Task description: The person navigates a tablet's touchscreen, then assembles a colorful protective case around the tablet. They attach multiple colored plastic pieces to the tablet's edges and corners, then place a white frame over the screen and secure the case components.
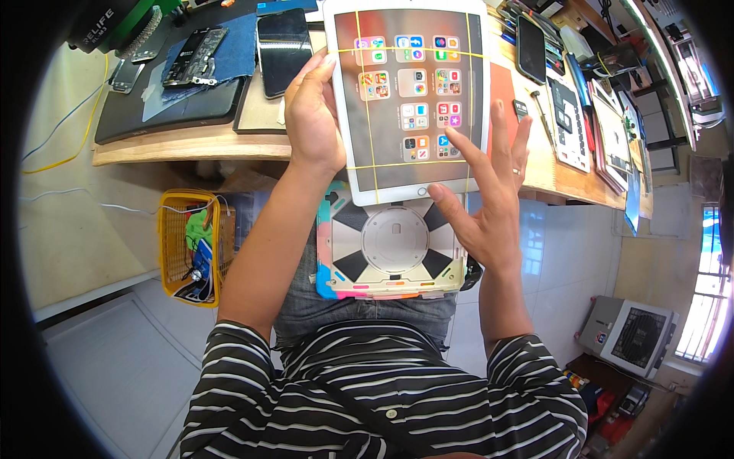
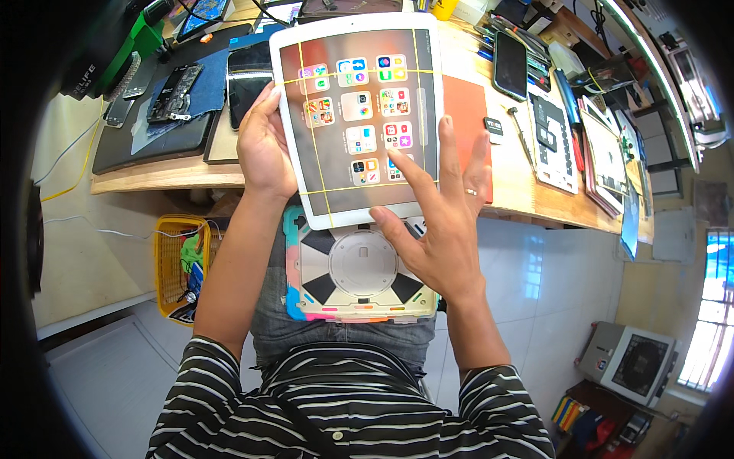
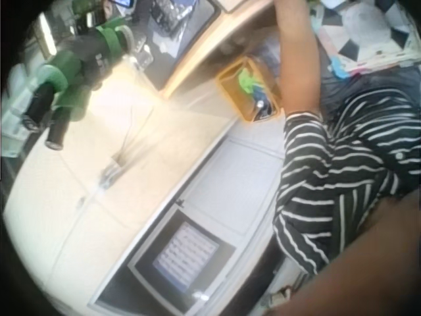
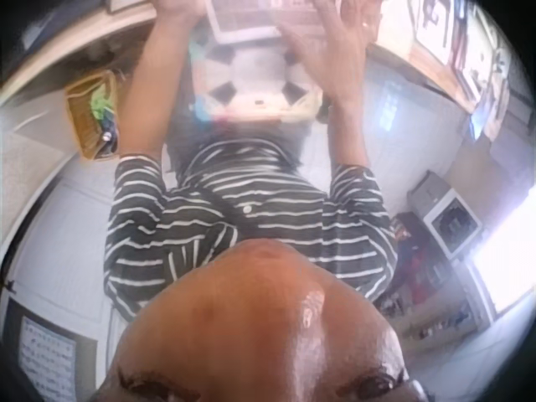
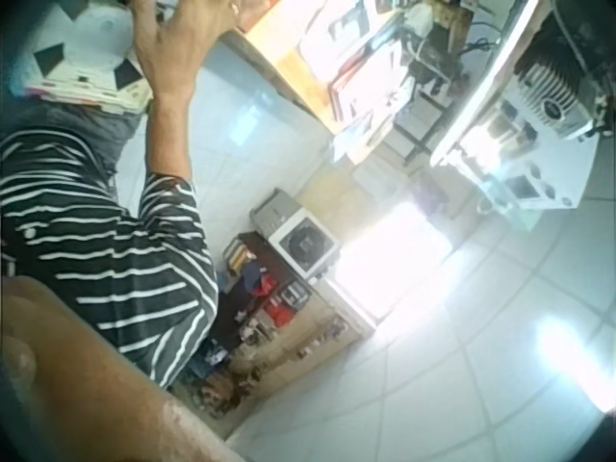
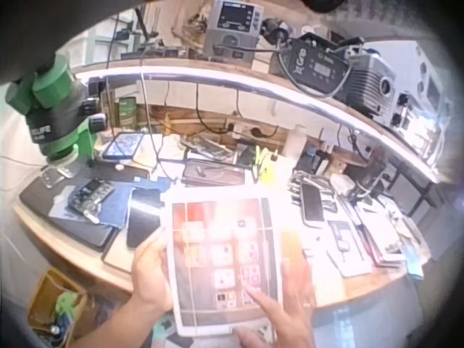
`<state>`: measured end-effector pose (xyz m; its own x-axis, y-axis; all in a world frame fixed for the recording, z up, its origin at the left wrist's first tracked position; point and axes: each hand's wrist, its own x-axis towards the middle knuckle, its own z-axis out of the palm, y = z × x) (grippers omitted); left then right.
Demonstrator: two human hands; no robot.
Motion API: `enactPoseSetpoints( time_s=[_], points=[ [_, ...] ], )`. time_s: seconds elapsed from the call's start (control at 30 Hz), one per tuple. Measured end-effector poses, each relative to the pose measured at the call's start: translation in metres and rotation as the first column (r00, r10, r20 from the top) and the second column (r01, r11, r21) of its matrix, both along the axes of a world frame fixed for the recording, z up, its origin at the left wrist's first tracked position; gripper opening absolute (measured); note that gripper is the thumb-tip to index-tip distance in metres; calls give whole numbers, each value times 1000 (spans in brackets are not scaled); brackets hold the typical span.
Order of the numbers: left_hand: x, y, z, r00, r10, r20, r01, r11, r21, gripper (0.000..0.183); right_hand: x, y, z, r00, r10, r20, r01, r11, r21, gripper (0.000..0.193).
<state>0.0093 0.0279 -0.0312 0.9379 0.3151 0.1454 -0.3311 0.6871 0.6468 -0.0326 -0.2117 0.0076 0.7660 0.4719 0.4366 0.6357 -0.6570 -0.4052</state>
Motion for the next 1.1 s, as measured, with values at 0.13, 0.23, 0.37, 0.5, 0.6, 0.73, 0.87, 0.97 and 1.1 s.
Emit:
enactPoseSetpoints(
  time_s=[0.13, 0.23, 0.37, 0.5, 0.6, 0.73, 0.87, 0.97, 1.1],
  points=[
    [-3, 1, 0, 999, -27, 17, 26, 999, 27, 36, 12, 20, 14, 998, 58, 0, -58, 998, -37, 62],
    [-3, 0, -1, 1000, -30, 1, 30, 999, 26, 40, 19, 32, 19, 996, 87, 25, -84, 988, -131, 64],
    [-2, -8, 6, 999, -26, -29, 23, 994, -108, 47, 25, 45, 21, 992, 117, 50, -105, 974, -203, 63],
    [1, -3, -4, 998, -55, -43, 50, 993, -104, 47, 34, 48, 25, 989, 114, 96, -96, 979, -181, 63],
    [0, -6, 0, 998, -50, -50, 43, 990, -136, 47, 45, 48, 30, 986, 88, 139, -62, 982, -181, 63],
    [-2, -7, 4, 999, -36, -38, 33, 996, -89, 45, 56, 41, 34, 981, 59, 187, -23, 983, -185, 62],
    [-1, -1, -5, 996, -93, -3, 93, 995, -35, 48, 58, 27, 36, 981, 32, 191, 2, 985, -173, 57],
    [-1, 0, -6, 997, -83, -7, 82, 996, -16, 49, 49, 18, 30, 986, 58, 156, -32, 986, -164, 55],
    [0, -2, -6, 999, -13, -38, 12, 1000, -15, 50, 32, 7, 13, 994, 84, 72, -75, 989, -127, 54]
  ],
)
